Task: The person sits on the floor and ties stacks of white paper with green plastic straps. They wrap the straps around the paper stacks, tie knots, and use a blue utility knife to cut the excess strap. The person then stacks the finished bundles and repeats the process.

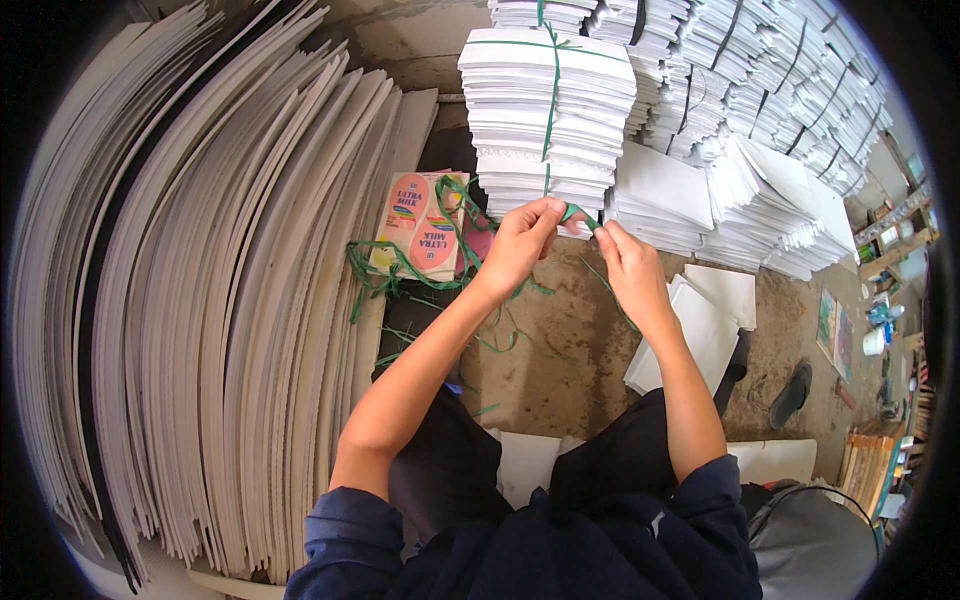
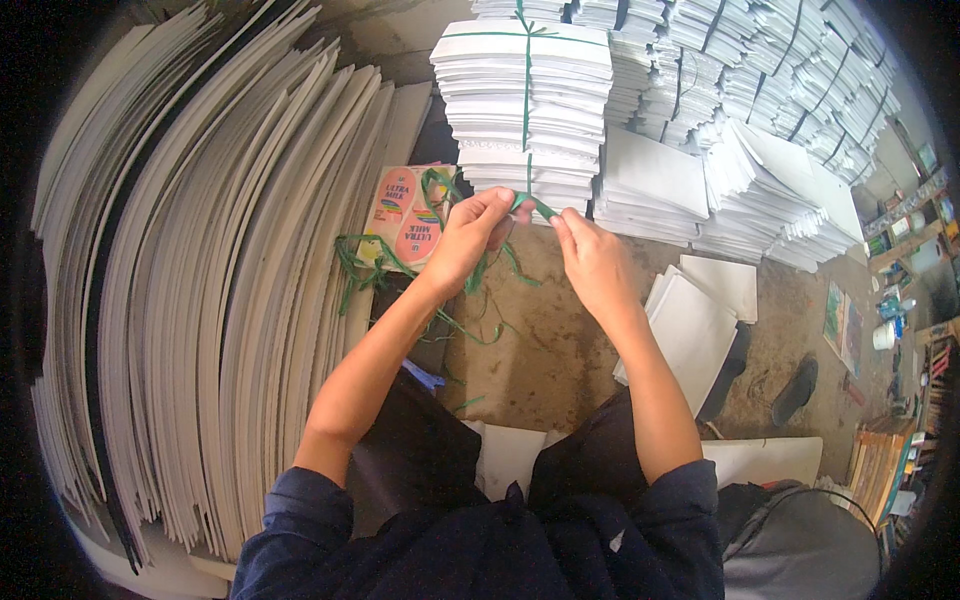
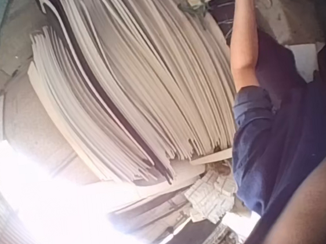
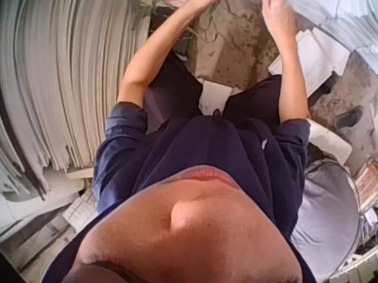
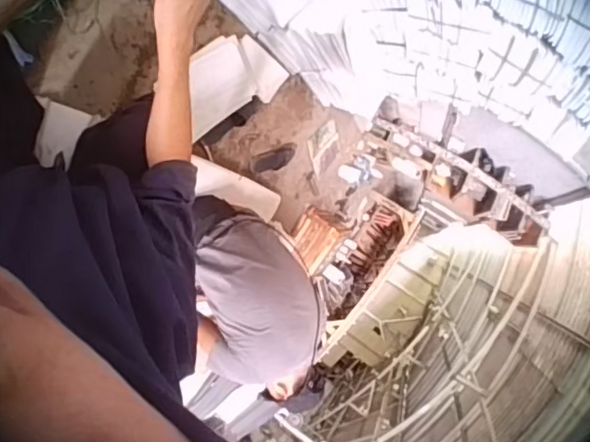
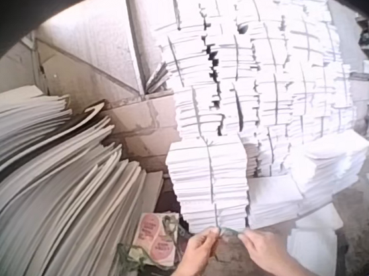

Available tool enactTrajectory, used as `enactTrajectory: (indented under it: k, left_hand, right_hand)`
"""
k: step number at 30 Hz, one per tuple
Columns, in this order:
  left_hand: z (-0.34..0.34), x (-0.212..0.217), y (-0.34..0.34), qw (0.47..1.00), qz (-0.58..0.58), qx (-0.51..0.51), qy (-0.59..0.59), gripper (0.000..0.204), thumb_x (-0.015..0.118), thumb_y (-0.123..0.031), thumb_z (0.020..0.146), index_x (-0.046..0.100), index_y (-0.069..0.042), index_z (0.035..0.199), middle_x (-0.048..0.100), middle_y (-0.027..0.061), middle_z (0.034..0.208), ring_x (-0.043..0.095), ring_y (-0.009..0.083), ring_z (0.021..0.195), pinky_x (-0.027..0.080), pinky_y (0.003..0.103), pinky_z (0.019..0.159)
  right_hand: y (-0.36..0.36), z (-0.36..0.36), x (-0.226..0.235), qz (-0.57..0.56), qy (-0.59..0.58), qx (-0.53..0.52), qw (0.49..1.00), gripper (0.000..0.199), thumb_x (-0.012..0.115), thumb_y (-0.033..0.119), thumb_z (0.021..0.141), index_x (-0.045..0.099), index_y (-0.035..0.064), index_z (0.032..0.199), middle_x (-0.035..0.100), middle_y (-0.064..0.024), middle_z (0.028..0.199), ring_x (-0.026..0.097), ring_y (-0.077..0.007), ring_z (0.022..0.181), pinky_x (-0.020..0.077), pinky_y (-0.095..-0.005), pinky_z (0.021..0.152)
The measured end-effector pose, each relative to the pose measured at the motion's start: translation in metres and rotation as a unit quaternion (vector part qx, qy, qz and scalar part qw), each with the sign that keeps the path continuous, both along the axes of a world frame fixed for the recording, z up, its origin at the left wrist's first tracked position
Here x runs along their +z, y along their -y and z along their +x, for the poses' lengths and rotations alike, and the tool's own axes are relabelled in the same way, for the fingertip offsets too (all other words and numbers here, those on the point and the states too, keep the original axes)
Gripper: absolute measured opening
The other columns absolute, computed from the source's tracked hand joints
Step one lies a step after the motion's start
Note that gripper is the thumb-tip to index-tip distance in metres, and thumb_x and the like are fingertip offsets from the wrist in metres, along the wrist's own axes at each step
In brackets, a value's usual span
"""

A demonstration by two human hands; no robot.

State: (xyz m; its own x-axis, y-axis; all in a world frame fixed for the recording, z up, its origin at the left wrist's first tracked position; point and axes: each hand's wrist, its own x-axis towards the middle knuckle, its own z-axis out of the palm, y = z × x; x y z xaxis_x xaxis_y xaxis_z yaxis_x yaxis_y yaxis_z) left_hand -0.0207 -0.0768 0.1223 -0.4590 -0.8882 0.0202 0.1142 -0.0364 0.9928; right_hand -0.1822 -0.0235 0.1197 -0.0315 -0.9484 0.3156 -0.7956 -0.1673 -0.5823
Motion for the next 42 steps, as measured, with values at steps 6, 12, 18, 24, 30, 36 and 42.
enactTrajectory:
  k: [6, 12, 18, 24, 30, 36, 42]
  left_hand:
    - [-0.01, -0.015, 0.002, 0.961, -0.239, 0.087, 0.109, 0.025, 0.046, -0.019, 0.09, 0.058, 0.002, 0.09, 0.055, 0.0058, 0.07, 0.051, 0.0187, 0.065, 0.04, 0.031, 0.06]
    - [-0.008, -0.012, -0.004, 0.913, -0.334, 0.069, 0.224, 0.019, 0.049, -0.014, 0.087, 0.054, 0.004, 0.089, 0.05, 0.016, 0.083, 0.052, 0.0356, 0.075, 0.042, 0.039, 0.066]
    - [-0.002, 0.001, -0.013, 0.863, -0.378, -0.018, 0.334, 0.018, 0.05, -0.016, 0.086, 0.047, -0.001, 0.094, 0.045, 0.0141, 0.094, 0.054, 0.0374, 0.073, 0.042, 0.045, 0.062]
    - [-0.003, -0.004, -0.007, 0.83, -0.426, -0.029, 0.359, 0.018, 0.049, -0.02, 0.087, 0.049, -0.001, 0.09, 0.044, 0.0132, 0.09, 0.054, 0.033, 0.074, 0.044, 0.041, 0.062]
    - [-0.008, -0.03, 0.007, 0.969, -0.211, -0.025, 0.123, 0.024, 0.05, -0.021, 0.089, 0.06, 0.001, 0.092, 0.049, 0.0067, 0.083, 0.052, 0.0141, 0.071, 0.043, 0.028, 0.063]
    - [-0.002, -0.029, 0.012, 0.991, -0.108, -0.028, 0.069, 0.024, 0.054, -0.021, 0.088, 0.064, 0.0, 0.092, 0.056, 0.001, 0.067, 0.047, 0.0063, 0.059, 0.041, 0.023, 0.056]
    - [-0.002, -0.029, 0.014, 0.988, -0.127, -0.05, 0.077, 0.024, 0.055, -0.022, 0.087, 0.064, 0.0, 0.083, 0.055, -0.0001, 0.065, 0.046, 0.0064, 0.058, 0.041, 0.023, 0.056]
  right_hand:
    - [-0.003, 0.016, 0.0, -0.046, -0.022, 0.066, 0.997, 0.018, 0.046, 0.02, 0.089, 0.05, 0.0023, 0.089, 0.058, -0.0163, 0.081, 0.054, -0.038, 0.07, 0.0433, -0.0436, 0.058]
    - [-0.003, 0.014, -0.003, -0.035, 0.018, 0.062, 0.997, 0.02, 0.046, 0.02, 0.089, 0.05, 0.0001, 0.086, 0.056, -0.0175, 0.081, 0.052, -0.0385, 0.07, 0.042, -0.043, 0.058]
    - [0.0, 0.005, -0.003, 0.021, 0.069, 0.031, 0.997, 0.024, 0.047, 0.021, 0.089, 0.049, -0.0014, 0.082, 0.052, -0.0218, 0.072, 0.048, -0.0398, 0.062, 0.0374, -0.0426, 0.055]
    - [0.002, 0.003, -0.006, 0.056, 0.118, 0.029, 0.991, 0.022, 0.048, 0.02, 0.089, 0.048, -0.0013, 0.082, 0.052, -0.0193, 0.07, 0.049, -0.0345, 0.057, 0.0381, -0.0388, 0.053]
    - [0.013, 0.003, -0.015, -0.039, 0.358, 0.095, 0.928, 0.023, 0.054, 0.006, 0.085, 0.043, 0.0029, 0.105, 0.057, -0.0101, 0.096, 0.057, -0.0164, 0.081, 0.0464, -0.0282, 0.072]
    - [0.011, 0.002, -0.015, 0.025, 0.41, 0.124, 0.903, 0.033, 0.054, 0.0, 0.083, 0.041, 0.005, 0.112, 0.057, -0.0115, 0.103, 0.056, -0.0173, 0.096, 0.0452, -0.0286, 0.082]
    - [0.012, 0.0, -0.018, 0.026, 0.392, 0.109, 0.913, 0.034, 0.055, -0.002, 0.082, 0.042, 0.0054, 0.112, 0.057, -0.0114, 0.104, 0.055, -0.0179, 0.099, 0.0451, -0.0301, 0.082]
